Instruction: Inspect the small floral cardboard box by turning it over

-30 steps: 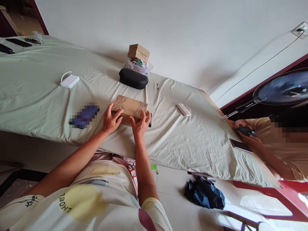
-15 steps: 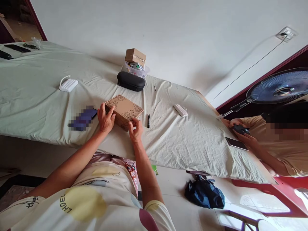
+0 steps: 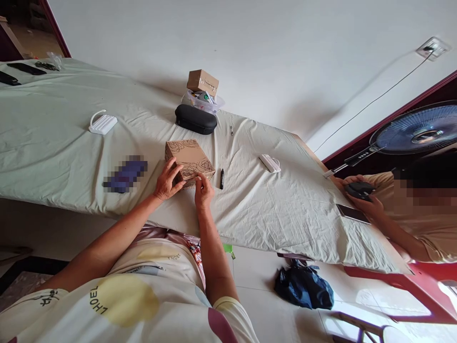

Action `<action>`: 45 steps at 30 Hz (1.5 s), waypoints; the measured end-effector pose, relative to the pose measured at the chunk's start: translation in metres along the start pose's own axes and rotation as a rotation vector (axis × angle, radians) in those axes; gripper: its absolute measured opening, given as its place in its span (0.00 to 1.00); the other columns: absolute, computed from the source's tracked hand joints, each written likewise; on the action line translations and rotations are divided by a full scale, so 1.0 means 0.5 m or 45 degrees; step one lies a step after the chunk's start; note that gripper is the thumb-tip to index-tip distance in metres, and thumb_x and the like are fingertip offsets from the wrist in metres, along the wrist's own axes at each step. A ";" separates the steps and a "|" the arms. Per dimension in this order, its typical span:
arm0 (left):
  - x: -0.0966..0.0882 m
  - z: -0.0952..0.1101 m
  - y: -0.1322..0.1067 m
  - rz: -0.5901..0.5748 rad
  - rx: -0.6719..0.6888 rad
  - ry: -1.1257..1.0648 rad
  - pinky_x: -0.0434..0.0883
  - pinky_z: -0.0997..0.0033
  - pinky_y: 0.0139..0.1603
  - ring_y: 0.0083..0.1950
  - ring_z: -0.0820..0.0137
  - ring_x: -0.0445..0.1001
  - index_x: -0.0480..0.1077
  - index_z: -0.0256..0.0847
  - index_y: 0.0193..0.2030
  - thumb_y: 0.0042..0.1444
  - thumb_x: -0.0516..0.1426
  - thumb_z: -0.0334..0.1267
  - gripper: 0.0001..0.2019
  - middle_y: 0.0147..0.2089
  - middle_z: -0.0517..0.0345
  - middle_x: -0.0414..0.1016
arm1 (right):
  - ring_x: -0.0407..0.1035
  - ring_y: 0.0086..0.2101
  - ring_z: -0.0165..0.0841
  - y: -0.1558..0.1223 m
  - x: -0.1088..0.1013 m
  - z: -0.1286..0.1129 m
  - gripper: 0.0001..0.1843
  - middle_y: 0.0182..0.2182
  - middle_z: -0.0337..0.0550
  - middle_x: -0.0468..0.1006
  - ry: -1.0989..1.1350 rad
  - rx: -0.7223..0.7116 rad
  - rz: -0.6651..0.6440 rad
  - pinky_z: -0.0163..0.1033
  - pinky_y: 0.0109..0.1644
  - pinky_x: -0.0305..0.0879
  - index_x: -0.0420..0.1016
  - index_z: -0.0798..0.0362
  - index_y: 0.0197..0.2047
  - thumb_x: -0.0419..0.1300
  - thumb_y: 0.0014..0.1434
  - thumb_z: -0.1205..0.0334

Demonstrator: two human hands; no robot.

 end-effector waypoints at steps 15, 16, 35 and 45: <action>-0.002 -0.019 -0.003 0.062 -0.138 -0.045 0.66 0.51 0.78 0.77 0.52 0.67 0.69 0.40 0.70 0.71 0.52 0.50 0.26 0.76 0.38 0.65 | 0.67 0.30 0.34 0.021 -0.026 0.082 0.32 0.29 0.38 0.74 -0.013 0.369 0.160 0.40 0.39 0.63 0.76 0.55 0.52 0.56 0.65 0.33; -0.002 -0.019 -0.003 0.055 -0.151 -0.039 0.66 0.50 0.77 0.77 0.51 0.67 0.69 0.41 0.70 0.71 0.52 0.50 0.26 0.76 0.39 0.65 | 0.68 0.31 0.34 0.021 -0.025 0.086 0.32 0.30 0.39 0.75 -0.022 0.367 0.145 0.40 0.39 0.63 0.76 0.55 0.52 0.55 0.65 0.33; -0.003 -0.059 -0.005 0.134 -0.328 -0.331 0.75 0.53 0.69 0.70 0.55 0.76 0.63 0.41 0.73 0.73 0.51 0.60 0.32 0.70 0.38 0.75 | 0.75 0.38 0.38 0.017 -0.014 0.090 0.29 0.40 0.47 0.81 0.159 0.410 0.081 0.43 0.44 0.72 0.76 0.52 0.54 0.56 0.66 0.35; 0.032 -0.088 -0.021 -0.036 -0.516 -0.280 0.83 0.59 0.50 0.45 0.58 0.88 0.65 0.40 0.72 0.72 0.53 0.61 0.33 0.52 0.44 0.86 | 0.78 0.38 0.34 0.025 -0.023 0.070 0.26 0.37 0.39 0.79 0.486 0.321 0.200 0.38 0.39 0.73 0.68 0.48 0.57 0.61 0.64 0.40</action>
Point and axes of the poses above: each hand's wrist, its own y-axis towards the middle knuckle, its own x-axis out of the palm, z = x × y, the point moved 6 cm from there along y, towards the middle knuckle
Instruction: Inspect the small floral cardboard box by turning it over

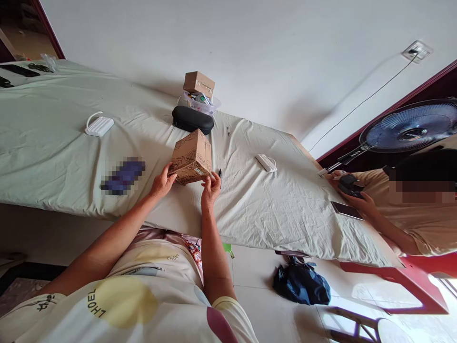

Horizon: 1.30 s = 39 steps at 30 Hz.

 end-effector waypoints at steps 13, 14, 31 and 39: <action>0.015 -0.017 0.006 -0.170 -0.189 -0.519 0.85 0.58 0.36 0.34 0.57 0.87 0.59 0.33 0.74 0.68 0.51 0.70 0.43 0.39 0.45 0.86 | 0.71 0.29 0.35 -0.051 0.072 -0.003 0.14 0.28 0.39 0.80 -0.549 -0.074 -0.515 0.43 0.40 0.72 0.68 0.47 0.33 0.61 0.61 0.47; 0.011 -0.014 0.006 -0.168 -0.167 -0.474 0.84 0.58 0.38 0.35 0.57 0.87 0.61 0.34 0.74 0.69 0.51 0.69 0.42 0.40 0.45 0.86 | 0.72 0.29 0.35 -0.051 0.070 -0.005 0.14 0.28 0.39 0.80 -0.544 -0.082 -0.511 0.43 0.39 0.72 0.68 0.47 0.33 0.61 0.61 0.46; -0.009 0.022 -0.005 0.145 0.151 0.004 0.73 0.47 0.69 0.69 0.47 0.73 0.53 0.39 0.78 0.63 0.63 0.64 0.47 0.68 0.34 0.70 | 0.63 0.27 0.32 -0.075 0.088 -0.022 0.12 0.26 0.37 0.72 -0.598 -0.433 -0.547 0.38 0.35 0.63 0.64 0.47 0.32 0.57 0.65 0.51; 0.005 0.025 -0.007 0.031 0.162 -0.039 0.68 0.40 0.71 0.72 0.38 0.68 0.38 0.36 0.83 0.49 0.68 0.73 0.69 0.70 0.26 0.64 | 0.66 0.29 0.31 -0.087 0.100 -0.011 0.05 0.29 0.35 0.72 -0.615 -0.564 -0.621 0.38 0.38 0.68 0.66 0.48 0.39 0.59 0.65 0.58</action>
Point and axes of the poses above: each hand's wrist, its own y-axis towards the middle knuckle, its own x-axis out of the palm, z = x × y, the point moved 6 cm from there along y, towards the middle knuckle
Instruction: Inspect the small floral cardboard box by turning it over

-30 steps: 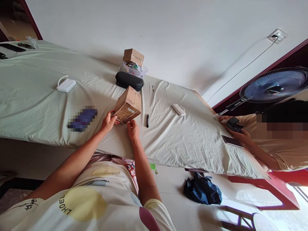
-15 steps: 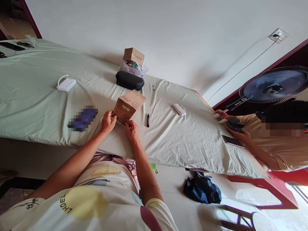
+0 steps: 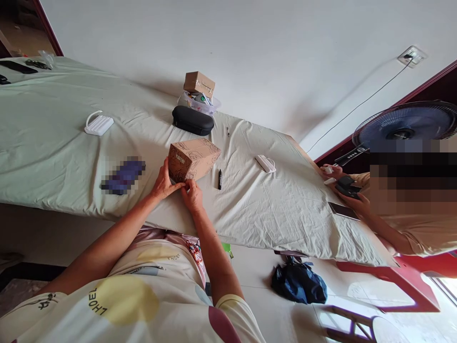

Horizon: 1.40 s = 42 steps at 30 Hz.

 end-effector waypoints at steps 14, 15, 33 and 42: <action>0.004 -0.007 0.005 0.006 -0.029 -0.061 0.63 0.37 0.75 0.78 0.37 0.61 0.34 0.42 0.83 0.45 0.74 0.67 0.72 0.76 0.26 0.57 | 0.67 0.32 0.31 0.001 0.010 -0.005 0.06 0.37 0.41 0.76 -0.015 -0.153 -0.047 0.37 0.38 0.70 0.70 0.49 0.44 0.58 0.64 0.66; 0.003 -0.007 0.005 0.013 -0.031 -0.063 0.64 0.38 0.75 0.78 0.37 0.62 0.35 0.41 0.83 0.45 0.74 0.67 0.72 0.76 0.26 0.57 | 0.68 0.32 0.32 0.001 0.010 -0.003 0.06 0.37 0.41 0.76 -0.019 -0.141 -0.050 0.37 0.38 0.70 0.71 0.49 0.44 0.58 0.63 0.67; -0.004 -0.012 0.007 0.013 -0.142 -0.147 0.71 0.45 0.68 0.72 0.40 0.68 0.41 0.41 0.83 0.40 0.76 0.64 0.72 0.71 0.31 0.65 | 0.72 0.36 0.32 0.003 0.004 -0.004 0.06 0.40 0.42 0.75 -0.006 -0.169 -0.062 0.38 0.44 0.75 0.74 0.49 0.48 0.60 0.68 0.65; -0.011 -0.007 0.008 0.010 -0.140 -0.186 0.72 0.44 0.69 0.75 0.41 0.65 0.45 0.45 0.83 0.45 0.75 0.54 0.64 0.75 0.35 0.62 | 0.71 0.34 0.32 0.006 -0.009 0.002 0.11 0.38 0.41 0.75 -0.015 -0.122 -0.025 0.39 0.43 0.75 0.76 0.49 0.51 0.63 0.70 0.55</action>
Point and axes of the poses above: each hand's wrist, its own y-axis towards the middle knuckle, its own x-axis out of the palm, z = x × y, the point moved 6 cm from there along y, towards the middle knuckle
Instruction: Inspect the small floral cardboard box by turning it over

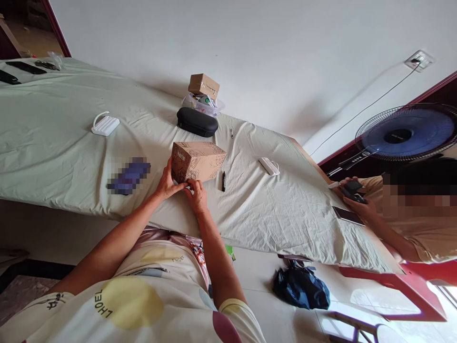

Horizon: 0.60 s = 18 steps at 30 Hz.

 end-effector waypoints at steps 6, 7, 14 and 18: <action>-0.008 -0.012 0.004 0.014 -0.057 -0.130 0.69 0.40 0.74 0.76 0.42 0.65 0.53 0.42 0.81 0.49 0.70 0.51 0.55 0.72 0.36 0.66 | 0.71 0.34 0.32 0.005 -0.049 0.017 0.11 0.39 0.42 0.76 -0.074 0.083 0.199 0.41 0.45 0.76 0.80 0.49 0.44 0.65 0.69 0.51; -0.007 -0.016 0.005 0.014 -0.075 -0.161 0.70 0.41 0.73 0.75 0.42 0.65 0.53 0.42 0.81 0.50 0.69 0.51 0.54 0.72 0.36 0.66 | 0.71 0.35 0.33 0.006 -0.058 0.021 0.11 0.39 0.43 0.76 -0.082 0.085 0.239 0.42 0.45 0.76 0.80 0.49 0.43 0.66 0.69 0.50; -0.015 -0.029 0.019 0.002 -0.150 -0.355 0.73 0.46 0.72 0.75 0.47 0.68 0.50 0.44 0.83 0.55 0.65 0.49 0.51 0.71 0.41 0.71 | 0.71 0.52 0.44 -0.005 -0.126 0.054 0.18 0.47 0.50 0.74 -0.217 0.228 0.676 0.58 0.62 0.70 0.79 0.49 0.43 0.68 0.66 0.42; -0.021 -0.023 0.023 -0.063 -0.134 -0.420 0.70 0.45 0.75 0.78 0.46 0.65 0.51 0.39 0.82 0.59 0.63 0.52 0.48 0.76 0.39 0.67 | 0.71 0.55 0.44 -0.016 -0.146 0.078 0.20 0.51 0.52 0.74 -0.090 0.358 0.826 0.58 0.64 0.70 0.76 0.49 0.50 0.65 0.67 0.42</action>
Point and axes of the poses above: each hand's wrist, its own y-axis towards the middle knuckle, its own x-axis out of the palm, z = x × y, the point moved 6 cm from there along y, towards the middle knuckle
